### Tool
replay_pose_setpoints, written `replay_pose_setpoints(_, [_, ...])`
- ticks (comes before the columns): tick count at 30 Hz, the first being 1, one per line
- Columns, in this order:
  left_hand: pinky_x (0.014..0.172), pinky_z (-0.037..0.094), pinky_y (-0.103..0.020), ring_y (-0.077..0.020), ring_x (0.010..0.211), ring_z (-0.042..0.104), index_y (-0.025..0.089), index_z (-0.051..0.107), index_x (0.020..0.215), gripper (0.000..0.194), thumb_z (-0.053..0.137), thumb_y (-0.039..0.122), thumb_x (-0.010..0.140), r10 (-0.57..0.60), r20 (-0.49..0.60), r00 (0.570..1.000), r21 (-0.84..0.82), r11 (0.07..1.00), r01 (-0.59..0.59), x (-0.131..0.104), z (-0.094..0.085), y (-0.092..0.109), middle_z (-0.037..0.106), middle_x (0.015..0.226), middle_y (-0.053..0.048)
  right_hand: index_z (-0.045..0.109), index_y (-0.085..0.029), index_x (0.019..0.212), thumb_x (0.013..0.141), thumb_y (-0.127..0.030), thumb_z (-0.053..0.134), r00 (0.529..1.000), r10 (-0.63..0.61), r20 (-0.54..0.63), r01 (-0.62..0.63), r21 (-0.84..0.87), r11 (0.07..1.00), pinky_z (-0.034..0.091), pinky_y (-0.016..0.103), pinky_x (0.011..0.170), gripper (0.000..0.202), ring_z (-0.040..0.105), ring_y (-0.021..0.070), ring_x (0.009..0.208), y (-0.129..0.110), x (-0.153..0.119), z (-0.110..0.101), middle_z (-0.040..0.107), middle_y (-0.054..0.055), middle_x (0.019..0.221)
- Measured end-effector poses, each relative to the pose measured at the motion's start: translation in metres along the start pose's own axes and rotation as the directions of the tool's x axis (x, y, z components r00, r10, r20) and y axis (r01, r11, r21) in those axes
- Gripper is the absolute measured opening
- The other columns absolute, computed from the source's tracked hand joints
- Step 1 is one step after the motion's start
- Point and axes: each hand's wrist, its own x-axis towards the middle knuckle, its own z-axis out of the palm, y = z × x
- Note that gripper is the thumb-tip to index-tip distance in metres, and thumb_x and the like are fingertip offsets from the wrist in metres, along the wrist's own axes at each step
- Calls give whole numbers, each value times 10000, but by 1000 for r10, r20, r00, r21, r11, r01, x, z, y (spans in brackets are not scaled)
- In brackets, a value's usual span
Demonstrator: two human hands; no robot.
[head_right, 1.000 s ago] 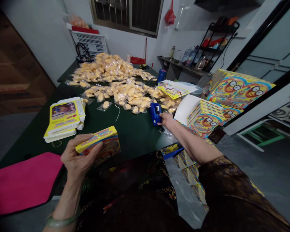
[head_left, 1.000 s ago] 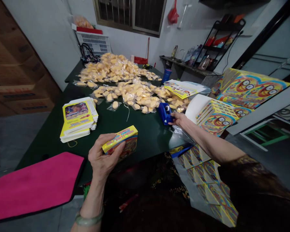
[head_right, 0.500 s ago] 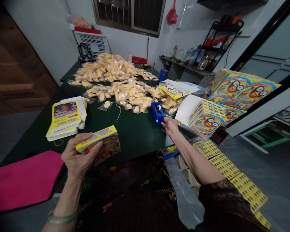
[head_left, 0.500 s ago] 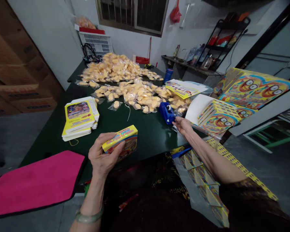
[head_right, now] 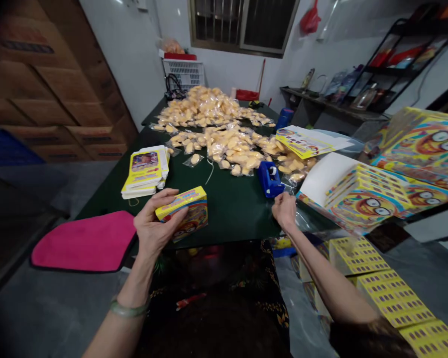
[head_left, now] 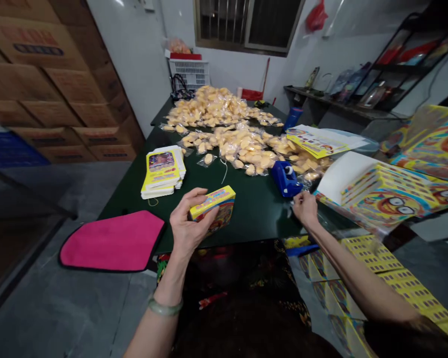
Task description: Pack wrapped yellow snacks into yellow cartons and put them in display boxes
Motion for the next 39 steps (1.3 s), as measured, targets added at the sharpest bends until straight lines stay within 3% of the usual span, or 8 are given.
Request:
replay_pose_setpoints(2, [746,567,-302,-172,851,688,170,601,851,230,754,243,695,-27,-25,999,21,999,28,-1,0,3,708,921,-62,513,-170,648,823,-144,525,997,-58,52,55,54,997,455,293,627,178,547,131,591,-19,-23,-3,547,3,610])
replay_pose_setpoints(5, [682,563,-257,-153,761,692,170,612,812,215,760,255,682,-51,-57,997,66,996,55,0,1,7,717,841,-40,546,-191,777,821,-239,542,961,-214,175,139,364,921,412,248,506,65,520,110,504,-67,-61,-8,538,-37,568])
replay_pose_setpoints(8, [650,553,-238,-143,719,687,169,625,807,207,760,252,675,-58,-63,996,94,994,63,1,0,10,718,811,-30,391,-249,1270,775,-238,617,919,-253,302,-12,664,748,382,221,402,544,502,103,439,-123,-88,-11,601,-69,622])
replay_pose_setpoints(12, [619,537,-220,-127,681,673,171,636,823,203,757,247,677,-81,-59,995,99,991,87,0,0,12,712,796,-20,203,-279,1390,737,-201,650,868,-262,421,-226,806,548,381,195,352,795,498,97,419,-169,-103,-3,619,-82,617])
replay_pose_setpoints(16, [641,536,-233,-133,711,672,176,634,843,220,758,258,680,-109,-62,992,92,989,114,-2,1,12,707,822,-26,264,-236,1331,711,-201,666,842,-249,478,-354,839,414,383,169,348,740,489,83,413,-180,-106,10,623,-87,591])
replay_pose_setpoints(25, [661,520,-276,-152,723,660,189,612,811,199,748,253,681,-17,-69,997,156,987,28,-3,1,9,709,807,-29,358,-201,1104,668,-224,694,870,-101,483,-429,841,329,402,164,349,551,495,76,401,-190,-113,22,647,-66,579])
replay_pose_setpoints(34, [644,517,-275,-153,713,654,188,599,815,174,716,269,714,59,-44,997,149,988,-52,-6,2,10,695,793,-37,315,-240,924,599,-265,722,884,20,466,-427,791,439,429,170,319,522,520,93,359,-197,-115,26,601,-106,501])
replay_pose_setpoints(39, [605,497,-233,-120,658,623,181,638,852,137,682,257,747,133,132,982,205,966,-159,4,-7,16,668,764,-26,301,-244,888,589,-303,731,876,-2,482,-420,767,485,407,157,300,527,506,86,348,-193,-113,21,599,-106,483])
